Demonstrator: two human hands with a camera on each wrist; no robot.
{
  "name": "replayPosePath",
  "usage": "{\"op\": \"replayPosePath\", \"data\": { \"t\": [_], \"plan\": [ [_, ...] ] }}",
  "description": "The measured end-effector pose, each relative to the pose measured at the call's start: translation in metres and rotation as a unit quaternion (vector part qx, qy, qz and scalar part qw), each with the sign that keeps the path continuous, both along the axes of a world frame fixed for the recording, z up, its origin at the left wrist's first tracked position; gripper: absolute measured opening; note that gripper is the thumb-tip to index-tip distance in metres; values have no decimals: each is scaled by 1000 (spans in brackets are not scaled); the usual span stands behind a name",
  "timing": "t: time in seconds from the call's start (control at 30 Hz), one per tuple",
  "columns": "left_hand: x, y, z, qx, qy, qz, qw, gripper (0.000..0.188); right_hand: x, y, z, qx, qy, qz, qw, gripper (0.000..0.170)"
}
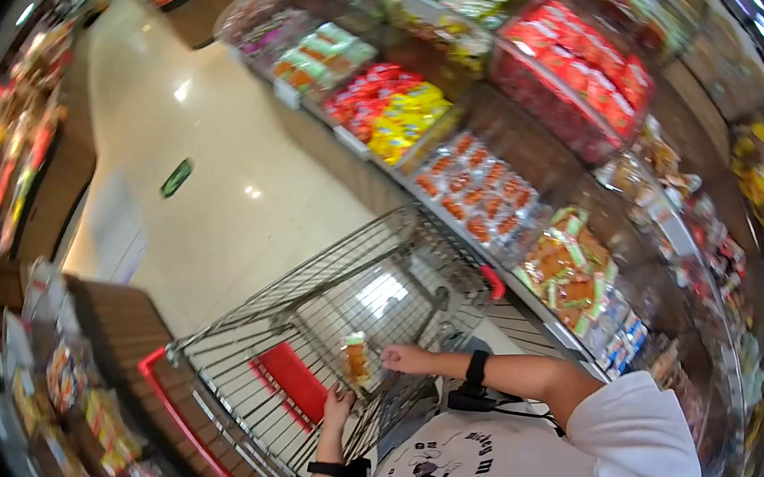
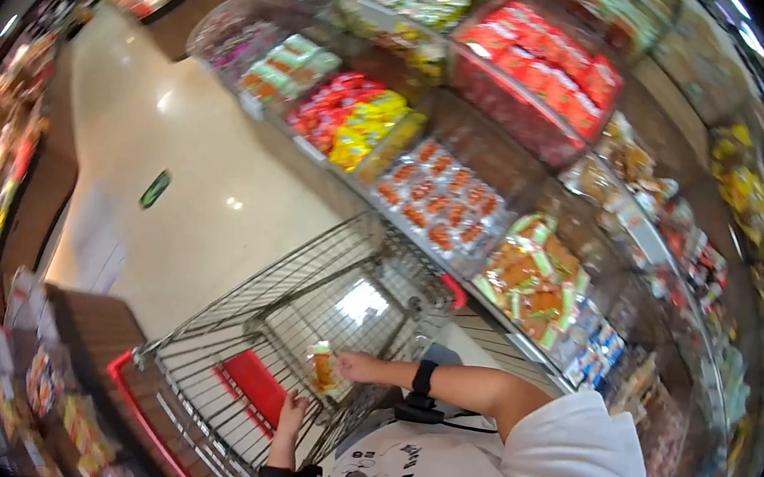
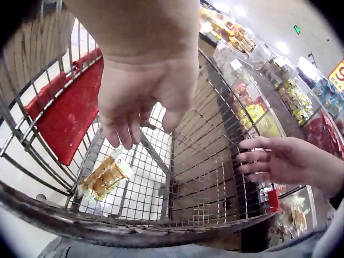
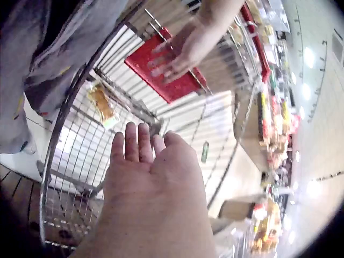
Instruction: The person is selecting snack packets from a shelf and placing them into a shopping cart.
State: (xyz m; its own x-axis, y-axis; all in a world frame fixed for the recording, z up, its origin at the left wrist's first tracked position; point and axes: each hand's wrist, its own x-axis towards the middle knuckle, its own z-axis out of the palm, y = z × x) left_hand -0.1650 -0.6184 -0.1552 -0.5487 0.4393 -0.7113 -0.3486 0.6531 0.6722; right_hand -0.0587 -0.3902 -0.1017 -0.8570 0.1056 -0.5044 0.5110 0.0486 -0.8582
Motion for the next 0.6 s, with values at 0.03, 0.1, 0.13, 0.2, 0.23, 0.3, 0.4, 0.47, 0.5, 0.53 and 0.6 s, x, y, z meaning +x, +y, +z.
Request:
{"op": "replayPosePath", "data": {
  "t": [0.03,0.1,0.13,0.2,0.23,0.3,0.4,0.47,0.5,0.53,0.6],
  "plan": [
    [1,13,11,-3,-22,-4,1000,52,11,17,1,-5,38,-62,997,26],
    [3,26,5,6,-9,-48,999,43,46,55,25,45,82,-188,978,21],
    [6,33,2,25,-5,-57,998,41,64,74,19,84,136,-264,951,17],
    [14,52,-1,59,2,-71,996,36,95,114,84,238,83,-373,893,16],
    [16,64,1,44,-35,-89,995,31,115,133,79,250,116,-469,839,12],
    [29,87,8,68,-15,-113,991,31,159,169,43,359,28,-567,741,22],
    [52,131,34,128,19,-191,973,30,208,193,27,505,-124,-500,692,38],
    [65,156,40,162,50,-246,954,29,239,198,24,575,-124,-403,701,39],
    [71,172,58,137,54,-304,941,30,249,200,24,605,-123,-352,703,40],
    [80,189,73,154,48,-308,938,30,257,200,30,579,-131,-399,699,40],
    [102,224,105,185,33,-320,929,29,274,199,46,520,-147,-490,684,41]
  ]
}}
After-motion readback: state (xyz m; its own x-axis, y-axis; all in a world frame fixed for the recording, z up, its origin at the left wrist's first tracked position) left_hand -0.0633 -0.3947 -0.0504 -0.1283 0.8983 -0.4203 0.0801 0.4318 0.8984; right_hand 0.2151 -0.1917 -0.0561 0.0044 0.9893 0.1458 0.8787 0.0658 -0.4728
